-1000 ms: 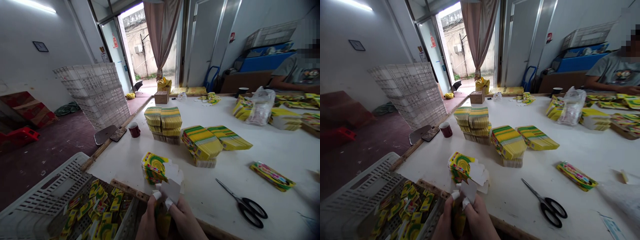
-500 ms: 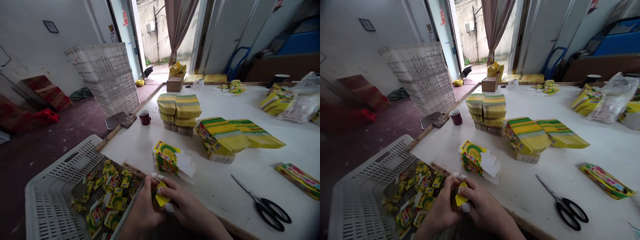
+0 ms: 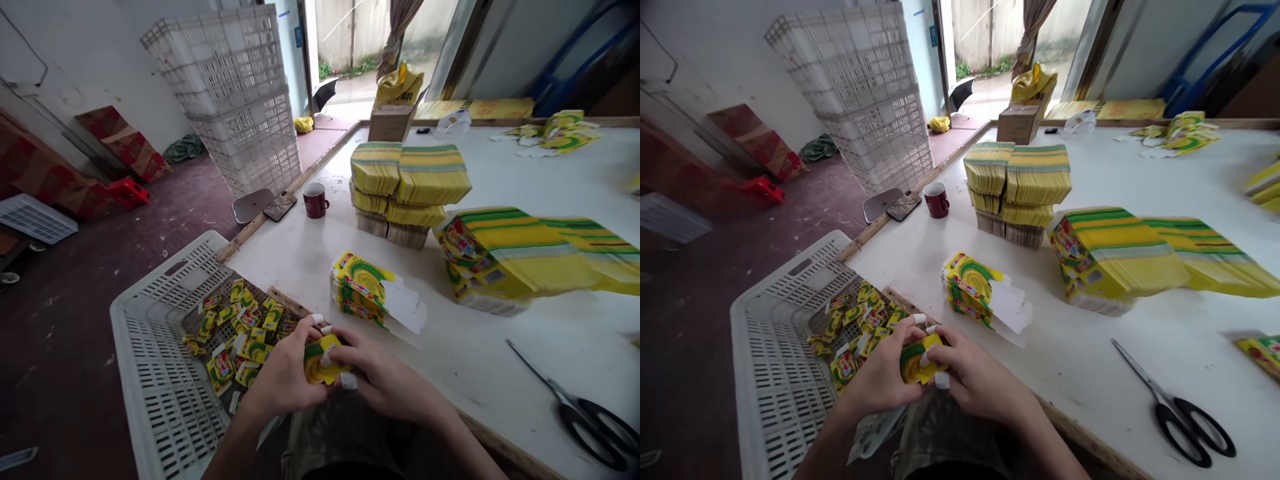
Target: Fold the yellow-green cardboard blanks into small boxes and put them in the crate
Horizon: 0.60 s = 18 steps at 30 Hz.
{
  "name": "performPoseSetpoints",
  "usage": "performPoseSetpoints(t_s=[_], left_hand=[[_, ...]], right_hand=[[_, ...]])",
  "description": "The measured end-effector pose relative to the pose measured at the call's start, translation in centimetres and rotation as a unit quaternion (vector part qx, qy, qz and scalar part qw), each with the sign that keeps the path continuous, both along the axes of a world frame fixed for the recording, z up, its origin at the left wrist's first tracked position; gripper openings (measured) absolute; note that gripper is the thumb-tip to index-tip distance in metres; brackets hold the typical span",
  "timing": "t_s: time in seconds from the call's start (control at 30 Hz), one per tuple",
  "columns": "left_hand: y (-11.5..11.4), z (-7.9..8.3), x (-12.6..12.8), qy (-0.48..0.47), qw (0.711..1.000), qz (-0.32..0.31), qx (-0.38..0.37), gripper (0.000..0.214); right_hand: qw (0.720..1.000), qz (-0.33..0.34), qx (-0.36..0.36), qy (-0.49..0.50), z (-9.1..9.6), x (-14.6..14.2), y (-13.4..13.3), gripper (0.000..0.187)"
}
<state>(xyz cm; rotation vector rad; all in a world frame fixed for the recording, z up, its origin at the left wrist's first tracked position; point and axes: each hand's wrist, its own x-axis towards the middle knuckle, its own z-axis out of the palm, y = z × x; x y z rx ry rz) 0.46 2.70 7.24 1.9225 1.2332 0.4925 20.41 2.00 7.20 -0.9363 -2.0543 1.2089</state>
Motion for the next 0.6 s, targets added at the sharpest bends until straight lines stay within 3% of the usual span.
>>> performPoseSetpoints(t_s=[0.1,0.17,0.27,0.37,0.47,0.53,0.6], left_hand=[[-0.2,0.0,-0.3,0.017,0.999,0.031,0.025,0.075],[-0.2,-0.3,-1.0,0.040,0.996,0.063,0.037,0.075],[0.1,-1.0,-3.8,0.098,0.990,0.095,0.031,0.071],[0.9,-2.2,-8.8,0.188,0.967,0.150,0.081,0.074],[3.3,-3.0,-13.1,0.264,0.911,0.265,0.175,0.086],[6.0,-3.1,-14.0,0.270,0.886,0.302,0.226,0.078],[9.5,-2.7,-12.9,0.253,0.875,0.300,0.285,0.067]], right_hand=[[0.998,-0.052,-0.009,0.025,-1.0,-2.0,0.0,0.037],[0.994,-0.100,-0.011,0.041,-2.0,-3.6,-0.2,0.048],[0.986,-0.160,0.009,0.039,-3.0,-4.5,-0.6,0.065],[0.986,-0.158,0.052,0.014,-2.9,-2.8,-1.2,0.047],[0.982,-0.147,0.118,-0.003,-3.0,0.7,-2.3,0.020],[0.975,-0.171,0.140,-0.021,-3.5,3.0,-3.3,0.019],[0.969,-0.201,0.136,-0.035,-4.4,4.6,-4.5,0.018]])
